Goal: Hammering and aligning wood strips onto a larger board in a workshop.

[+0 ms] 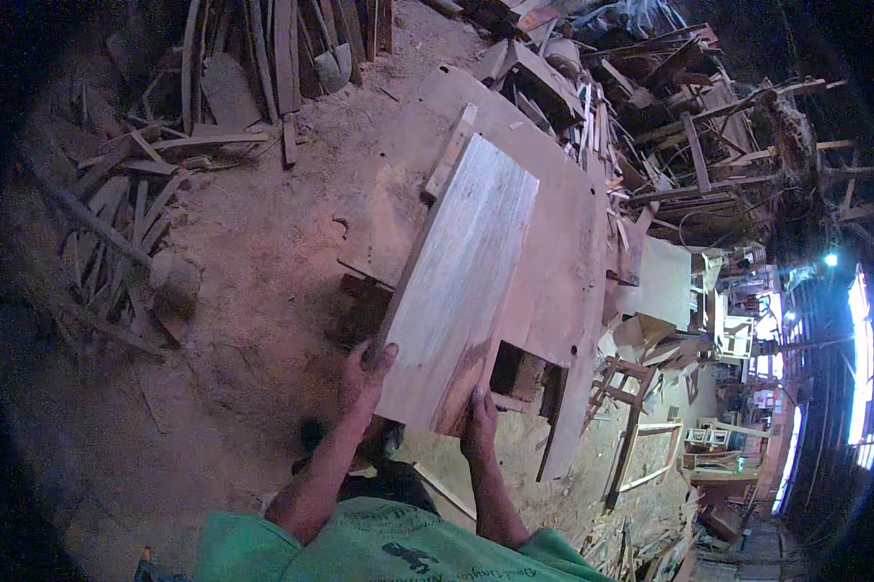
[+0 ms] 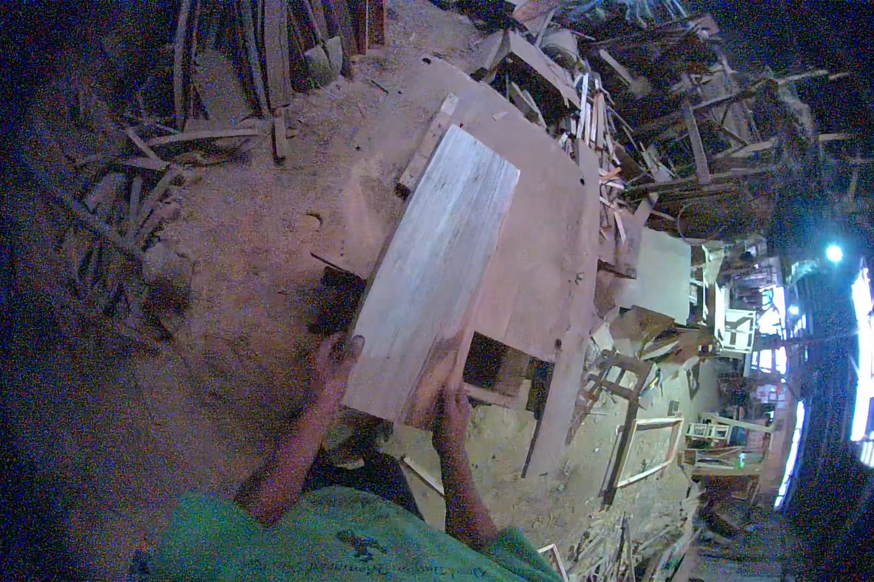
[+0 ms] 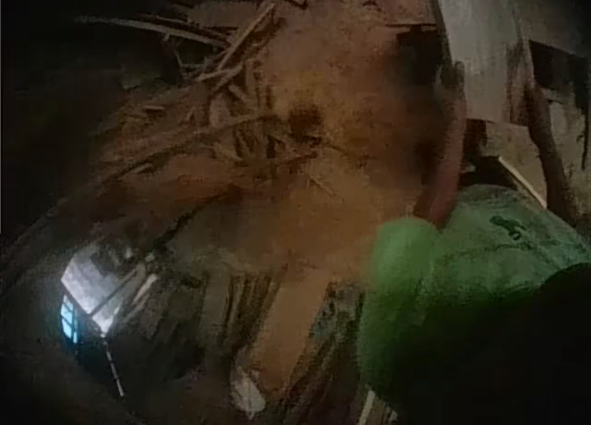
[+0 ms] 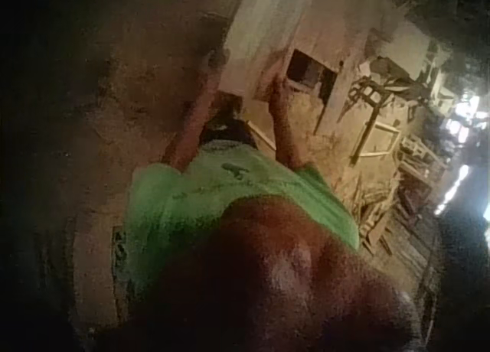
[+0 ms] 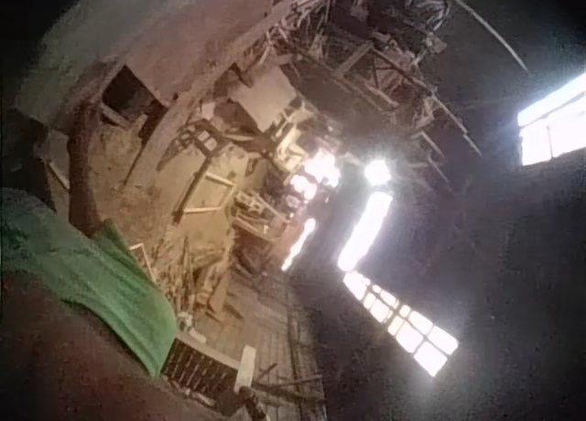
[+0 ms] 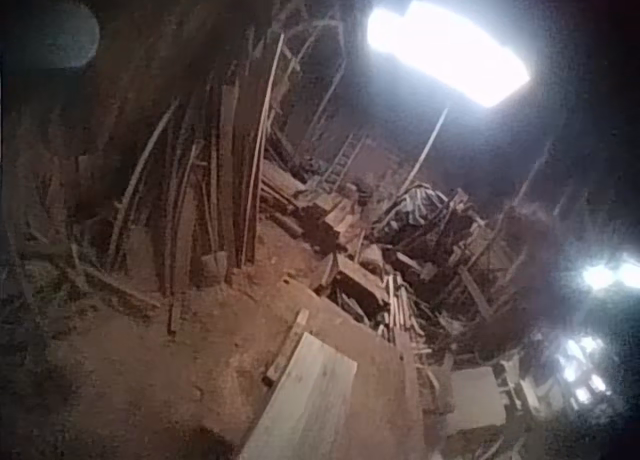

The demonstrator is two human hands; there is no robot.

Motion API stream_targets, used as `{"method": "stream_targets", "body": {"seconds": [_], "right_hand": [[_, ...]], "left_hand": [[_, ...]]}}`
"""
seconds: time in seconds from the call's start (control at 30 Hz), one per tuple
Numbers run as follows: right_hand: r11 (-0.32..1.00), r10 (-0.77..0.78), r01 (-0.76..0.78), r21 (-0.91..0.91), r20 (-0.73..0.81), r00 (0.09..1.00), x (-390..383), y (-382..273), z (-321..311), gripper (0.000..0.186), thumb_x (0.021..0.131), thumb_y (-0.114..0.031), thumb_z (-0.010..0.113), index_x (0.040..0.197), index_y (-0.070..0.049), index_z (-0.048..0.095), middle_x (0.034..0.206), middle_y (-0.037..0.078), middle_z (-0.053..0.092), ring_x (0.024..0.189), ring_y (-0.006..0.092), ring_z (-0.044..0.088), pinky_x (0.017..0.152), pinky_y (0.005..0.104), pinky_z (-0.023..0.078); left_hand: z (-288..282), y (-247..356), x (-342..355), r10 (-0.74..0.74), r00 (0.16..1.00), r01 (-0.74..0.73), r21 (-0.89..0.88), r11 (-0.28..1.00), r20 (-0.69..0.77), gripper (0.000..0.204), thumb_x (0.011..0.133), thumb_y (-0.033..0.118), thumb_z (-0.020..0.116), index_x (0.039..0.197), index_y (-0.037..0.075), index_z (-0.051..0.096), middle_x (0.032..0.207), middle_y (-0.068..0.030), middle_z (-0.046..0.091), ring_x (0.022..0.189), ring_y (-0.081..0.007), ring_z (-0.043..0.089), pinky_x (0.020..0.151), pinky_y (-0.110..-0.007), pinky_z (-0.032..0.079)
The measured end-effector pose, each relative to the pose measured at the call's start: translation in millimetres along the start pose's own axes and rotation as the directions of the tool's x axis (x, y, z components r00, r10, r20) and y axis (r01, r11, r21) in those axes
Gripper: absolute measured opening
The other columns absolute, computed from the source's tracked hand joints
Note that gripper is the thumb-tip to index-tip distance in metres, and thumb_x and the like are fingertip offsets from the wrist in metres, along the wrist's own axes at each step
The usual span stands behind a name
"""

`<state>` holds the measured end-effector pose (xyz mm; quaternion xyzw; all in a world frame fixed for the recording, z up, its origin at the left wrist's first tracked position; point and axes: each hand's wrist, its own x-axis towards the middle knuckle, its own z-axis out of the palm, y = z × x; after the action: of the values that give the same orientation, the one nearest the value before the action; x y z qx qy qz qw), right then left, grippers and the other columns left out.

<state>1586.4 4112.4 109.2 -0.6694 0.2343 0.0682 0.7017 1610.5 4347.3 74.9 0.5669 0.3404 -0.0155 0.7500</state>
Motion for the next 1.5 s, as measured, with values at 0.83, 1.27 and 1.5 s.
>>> {"method": "stream_targets", "body": {"seconds": [0.83, 1.27, 1.5], "right_hand": [[0.871, -0.302, 0.209, -0.446, -0.150, 0.941, 112.1, -59.6, 28.3, 0.052, 0.106, -0.032, 0.060, 0.137, 0.010, 0.058, 0.120, 0.012, 0.068, 0.109, 0.0170, 0.060, 0.098, 0.0316, 0.048], [0.831, -0.405, 0.279, -0.481, -0.182, 0.896, 141.0, -90.4, 56.1, 0.049, 0.105, -0.030, 0.063, 0.145, -0.003, 0.054, 0.099, 0.003, 0.057, 0.084, 0.0111, 0.048, 0.078, 0.0263, 0.044], [0.330, -0.539, 0.332, -0.884, 0.112, 0.835, 156.4, -100.7, 58.0, 0.064, 0.099, -0.035, 0.064, 0.153, -0.007, 0.043, 0.154, 0.030, 0.035, 0.142, 0.0474, 0.038, 0.117, 0.0520, 0.034]], "left_hand": [[72.3, 74.9, 82.6, 0.286, 0.941, -0.264, 0.136, 0.955, -0.179, 0.049, 0.076, 0.036, 0.091, 0.094, -0.006, 0.072, 0.095, -0.0159, 0.066, 0.092, -0.0294, 0.064, 0.086, -0.041, 0.050], [94.1, 97.1, 112.9, 0.372, 0.913, -0.351, 0.147, 0.925, -0.164, 0.042, 0.080, 0.031, 0.089, 0.090, -0.006, 0.072, 0.089, -0.0161, 0.066, 0.084, -0.0266, 0.066, 0.078, -0.038, 0.053], [106.8, 103.6, 127.7, 0.435, 0.881, -0.410, 0.159, 0.898, -0.185, 0.041, 0.080, 0.030, 0.088, 0.089, -0.005, 0.070, 0.087, -0.0180, 0.066, 0.084, -0.0303, 0.064, 0.078, -0.041, 0.051]]}}
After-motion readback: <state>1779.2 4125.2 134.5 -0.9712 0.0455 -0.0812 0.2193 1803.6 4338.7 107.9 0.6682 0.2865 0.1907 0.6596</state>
